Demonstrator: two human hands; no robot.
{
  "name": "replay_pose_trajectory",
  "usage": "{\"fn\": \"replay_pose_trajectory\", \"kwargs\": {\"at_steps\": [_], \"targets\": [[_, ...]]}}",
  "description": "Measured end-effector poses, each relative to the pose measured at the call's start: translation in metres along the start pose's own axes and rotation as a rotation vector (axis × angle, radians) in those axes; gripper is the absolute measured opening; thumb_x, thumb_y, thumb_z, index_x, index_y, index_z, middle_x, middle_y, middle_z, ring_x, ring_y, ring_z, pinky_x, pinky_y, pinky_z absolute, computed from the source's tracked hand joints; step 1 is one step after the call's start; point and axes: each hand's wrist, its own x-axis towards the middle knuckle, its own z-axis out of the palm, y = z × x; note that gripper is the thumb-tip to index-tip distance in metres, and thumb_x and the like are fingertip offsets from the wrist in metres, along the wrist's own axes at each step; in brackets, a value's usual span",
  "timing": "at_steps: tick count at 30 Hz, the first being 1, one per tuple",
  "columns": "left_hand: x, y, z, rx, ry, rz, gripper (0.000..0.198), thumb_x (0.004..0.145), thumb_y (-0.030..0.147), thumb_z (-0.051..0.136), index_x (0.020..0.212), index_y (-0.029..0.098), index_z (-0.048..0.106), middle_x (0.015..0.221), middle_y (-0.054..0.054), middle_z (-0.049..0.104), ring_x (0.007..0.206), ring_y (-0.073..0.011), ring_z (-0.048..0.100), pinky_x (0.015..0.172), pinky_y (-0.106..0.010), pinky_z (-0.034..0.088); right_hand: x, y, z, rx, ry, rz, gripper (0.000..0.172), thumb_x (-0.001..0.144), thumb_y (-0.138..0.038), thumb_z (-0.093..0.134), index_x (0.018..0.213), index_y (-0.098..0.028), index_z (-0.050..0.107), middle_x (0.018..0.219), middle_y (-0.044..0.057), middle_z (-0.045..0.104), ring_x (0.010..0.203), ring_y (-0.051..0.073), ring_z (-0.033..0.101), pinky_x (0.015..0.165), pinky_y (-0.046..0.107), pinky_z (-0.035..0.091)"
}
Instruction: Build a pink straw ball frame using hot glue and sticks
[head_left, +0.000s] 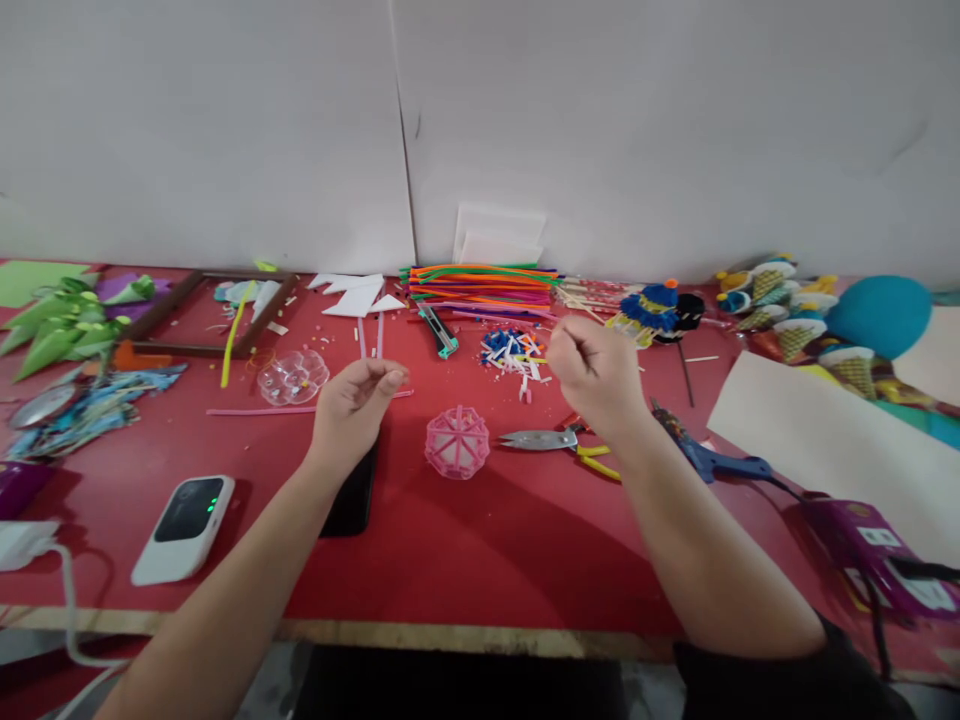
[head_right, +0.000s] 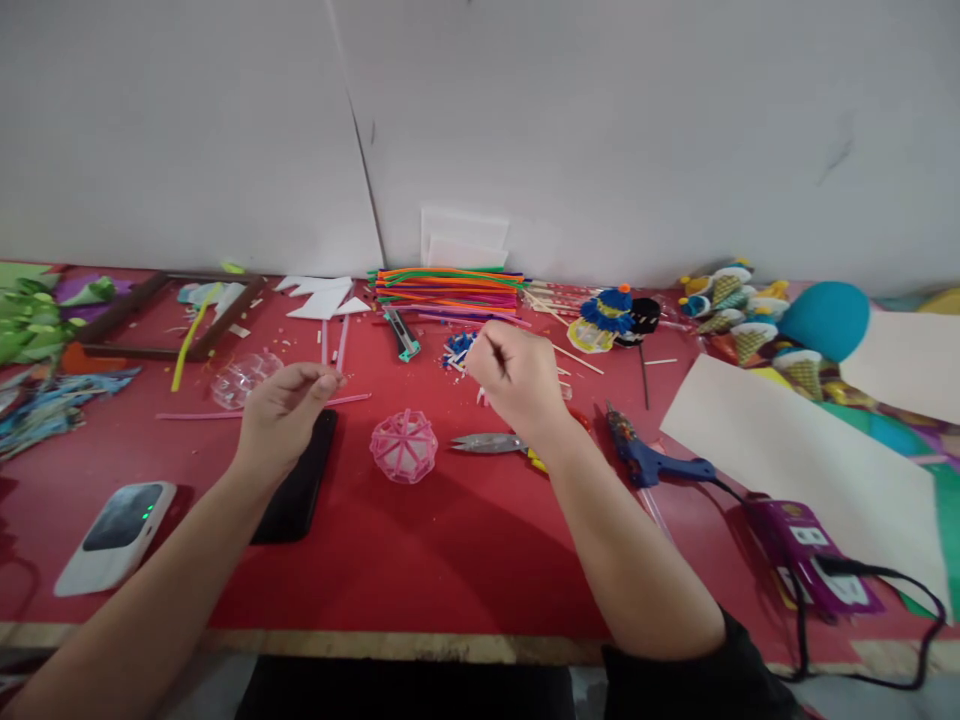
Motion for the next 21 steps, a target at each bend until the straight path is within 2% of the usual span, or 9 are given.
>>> {"fn": "replay_pose_trajectory", "kwargs": {"at_steps": [3, 7, 9, 10, 12, 14, 16, 18, 21], "targets": [[-0.004, -0.011, -0.002, 0.038, -0.007, 0.008, 0.030, 0.089, 0.051, 0.070, 0.083, 0.022, 0.073, 0.082, -0.003, 0.075, 0.081, -0.0201, 0.071, 0.081, -0.036, 0.059, 0.001, 0.016, 0.006, -0.064, 0.022, 0.056, 0.026, 0.086, -0.026, 0.050, 0.060, -0.023, 0.047, 0.055, -0.003, 0.049, 0.054, 0.012, 0.045, 0.055, 0.026, 0.034], [-0.009, -0.023, -0.004, 0.070, 0.003, -0.026, 0.045, 0.097, 0.060, 0.055, 0.080, 0.023, 0.074, 0.077, -0.003, 0.075, 0.078, -0.0216, 0.071, 0.081, -0.039, 0.059, -0.003, 0.041, 0.022, -0.200, -0.107, 0.116, 0.019, 0.083, -0.028, 0.056, 0.066, -0.023, 0.063, 0.064, 0.001, 0.065, 0.064, 0.018, 0.061, 0.065, 0.030, 0.044], [-0.011, -0.027, -0.005, 0.067, -0.051, -0.036, 0.057, 0.099, 0.067, 0.042, 0.083, 0.022, 0.073, 0.084, -0.007, 0.076, 0.085, -0.0237, 0.073, 0.086, -0.042, 0.059, -0.007, 0.053, 0.030, -0.280, -0.132, 0.161, 0.016, 0.082, -0.025, 0.057, 0.068, -0.024, 0.065, 0.068, 0.002, 0.069, 0.068, 0.020, 0.064, 0.068, 0.032, 0.046], [-0.013, -0.027, -0.005, 0.073, -0.118, -0.028, 0.059, 0.098, 0.070, 0.041, 0.092, 0.021, 0.073, 0.093, -0.009, 0.077, 0.093, -0.0257, 0.073, 0.090, -0.044, 0.059, -0.010, 0.059, 0.034, -0.304, -0.135, 0.174, 0.014, 0.081, -0.024, 0.057, 0.070, -0.024, 0.066, 0.071, 0.003, 0.071, 0.070, 0.021, 0.065, 0.069, 0.032, 0.046], [-0.017, -0.026, -0.005, 0.137, -0.314, 0.000, 0.065, 0.088, 0.075, 0.057, 0.121, 0.020, 0.067, 0.123, -0.016, 0.072, 0.117, -0.0325, 0.068, 0.102, -0.052, 0.055, -0.013, 0.068, 0.041, -0.331, -0.134, 0.182, 0.011, 0.080, -0.020, 0.055, 0.078, -0.023, 0.066, 0.078, 0.005, 0.073, 0.074, 0.023, 0.066, 0.071, 0.033, 0.047], [-0.023, -0.024, -0.003, 0.245, -0.511, 0.024, 0.100, 0.066, 0.073, 0.081, 0.145, 0.021, 0.050, 0.149, -0.022, 0.055, 0.139, -0.0417, 0.054, 0.112, -0.061, 0.047, -0.015, 0.075, 0.046, -0.347, -0.140, 0.185, 0.013, 0.079, -0.017, 0.054, 0.084, -0.022, 0.064, 0.084, 0.008, 0.073, 0.078, 0.024, 0.066, 0.073, 0.035, 0.048], [-0.030, -0.023, 0.000, 0.326, -0.633, 0.031, 0.130, 0.050, 0.067, 0.093, 0.157, 0.023, 0.034, 0.159, -0.026, 0.042, 0.148, -0.0474, 0.041, 0.115, -0.068, 0.040, -0.016, 0.079, 0.049, -0.361, -0.150, 0.185, 0.013, 0.079, -0.015, 0.051, 0.086, -0.022, 0.061, 0.089, 0.011, 0.073, 0.083, 0.026, 0.066, 0.076, 0.036, 0.048], [-0.035, -0.025, 0.005, 0.333, -0.677, 0.022, 0.139, 0.051, 0.062, 0.095, 0.162, 0.024, 0.020, 0.158, -0.028, 0.042, 0.149, -0.0479, 0.040, 0.115, -0.069, 0.039, -0.016, 0.081, 0.050, -0.370, -0.159, 0.183, 0.012, 0.081, -0.015, 0.049, 0.084, -0.022, 0.058, 0.090, 0.011, 0.072, 0.085, 0.027, 0.066, 0.077, 0.036, 0.047], [-0.038, -0.031, 0.011, 0.279, -0.648, 0.014, 0.135, 0.061, 0.055, 0.094, 0.163, 0.023, 0.011, 0.149, -0.029, 0.051, 0.142, -0.0447, 0.051, 0.113, -0.067, 0.042, -0.015, 0.084, 0.048, -0.383, -0.166, 0.185, 0.013, 0.084, -0.017, 0.046, 0.087, -0.023, 0.057, 0.082, 0.009, 0.070, 0.076, 0.025, 0.064, 0.070, 0.034, 0.044]]}}
